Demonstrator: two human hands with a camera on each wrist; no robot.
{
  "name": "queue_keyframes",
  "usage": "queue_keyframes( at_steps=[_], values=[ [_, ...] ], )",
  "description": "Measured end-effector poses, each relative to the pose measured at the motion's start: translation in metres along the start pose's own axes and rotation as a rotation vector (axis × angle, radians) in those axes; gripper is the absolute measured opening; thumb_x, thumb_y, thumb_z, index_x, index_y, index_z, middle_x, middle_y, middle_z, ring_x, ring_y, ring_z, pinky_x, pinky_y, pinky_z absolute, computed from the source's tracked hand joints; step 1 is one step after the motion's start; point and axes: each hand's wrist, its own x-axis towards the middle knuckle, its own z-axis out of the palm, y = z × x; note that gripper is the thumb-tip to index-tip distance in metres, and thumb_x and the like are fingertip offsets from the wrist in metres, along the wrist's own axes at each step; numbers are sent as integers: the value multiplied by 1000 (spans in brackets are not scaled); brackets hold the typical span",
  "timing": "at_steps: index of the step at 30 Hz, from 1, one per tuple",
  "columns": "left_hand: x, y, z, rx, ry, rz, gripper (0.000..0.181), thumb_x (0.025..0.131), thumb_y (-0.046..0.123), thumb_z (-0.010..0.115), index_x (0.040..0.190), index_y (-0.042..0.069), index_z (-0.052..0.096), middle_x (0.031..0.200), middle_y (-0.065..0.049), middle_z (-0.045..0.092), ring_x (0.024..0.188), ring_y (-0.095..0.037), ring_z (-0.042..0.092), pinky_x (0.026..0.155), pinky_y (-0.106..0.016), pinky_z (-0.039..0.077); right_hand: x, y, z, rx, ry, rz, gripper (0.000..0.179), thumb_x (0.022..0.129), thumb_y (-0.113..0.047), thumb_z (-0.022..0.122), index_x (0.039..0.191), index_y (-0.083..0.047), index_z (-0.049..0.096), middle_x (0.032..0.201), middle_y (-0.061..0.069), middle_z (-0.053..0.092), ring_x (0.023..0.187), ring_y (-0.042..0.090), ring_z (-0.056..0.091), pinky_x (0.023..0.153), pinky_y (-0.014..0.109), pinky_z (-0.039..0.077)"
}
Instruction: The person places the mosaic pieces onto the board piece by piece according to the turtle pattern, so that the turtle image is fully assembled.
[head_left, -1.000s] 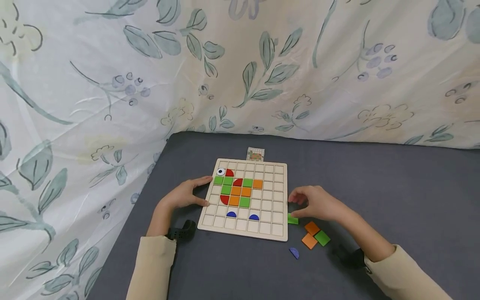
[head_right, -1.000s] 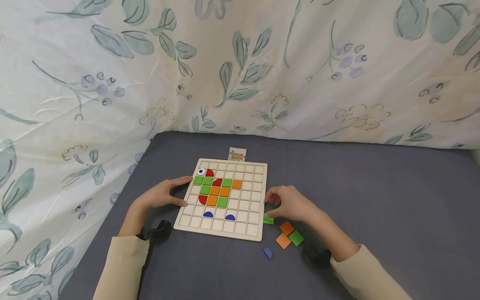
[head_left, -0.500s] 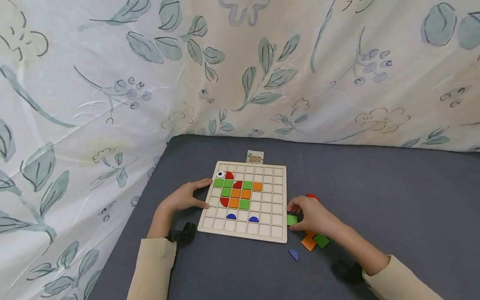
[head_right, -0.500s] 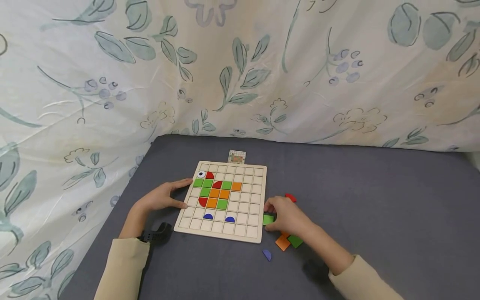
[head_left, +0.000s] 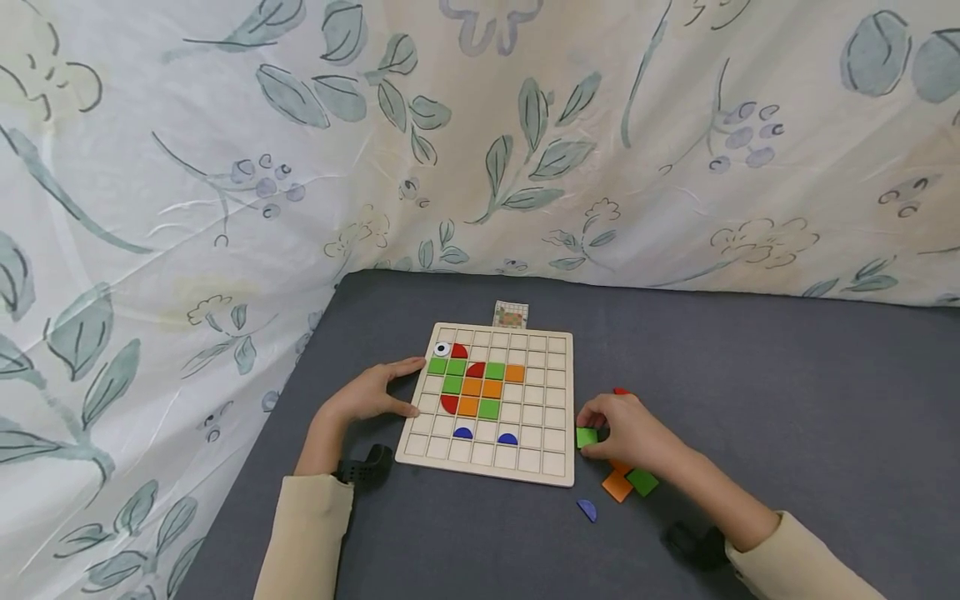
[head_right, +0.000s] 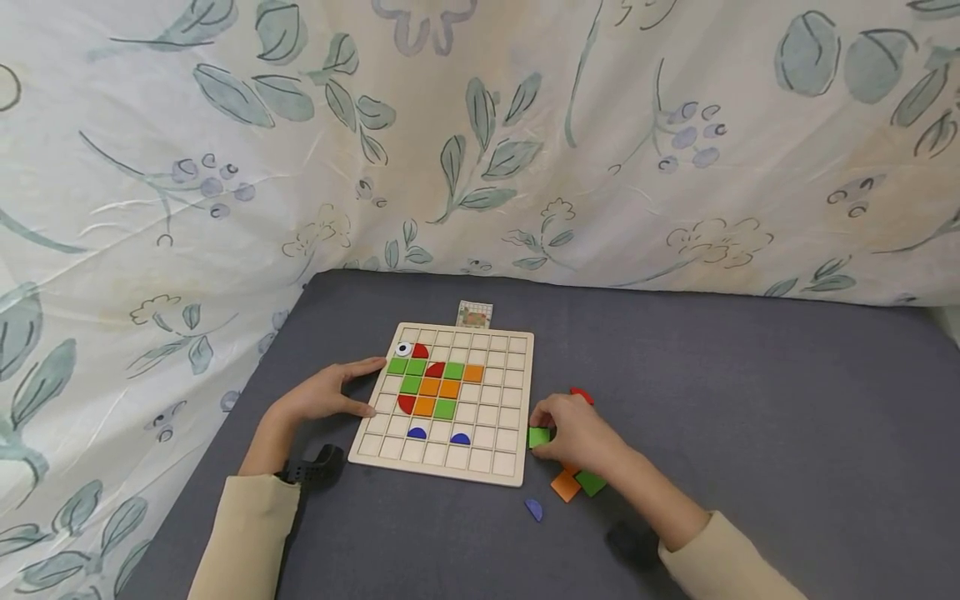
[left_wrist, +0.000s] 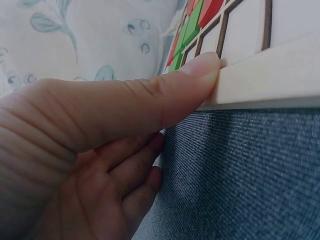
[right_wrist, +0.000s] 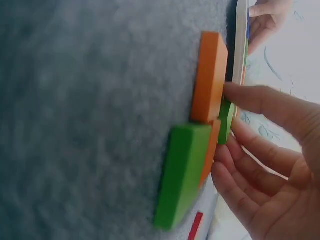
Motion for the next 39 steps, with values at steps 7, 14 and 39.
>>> queue_keyframes(
  at_steps=[7,14,39],
  values=[
    [1,0,1,12,2,-16,85,71,27,80,142,7,37,147,-15,32,135,-37,25,105,-54,28,1,-4,-11,27,-17,33,22,70,-8,79,87,-8,65,81,-2,61,74,14,56,64,27,49],
    [3,-2,3,15,-3,-65,84,71,18,79,142,7,36,148,-14,30,137,-34,23,107,-52,26,1,-3,-23,10,-28,25,24,71,-9,78,91,-6,67,84,-1,63,76,16,59,67,29,50],
    [3,0,3,25,4,-82,85,71,17,80,143,8,36,148,-14,30,137,-35,24,107,-52,26,47,-8,-18,-3,-14,-43,23,72,-11,77,91,-2,67,82,3,64,76,17,58,68,31,51]
  ],
)
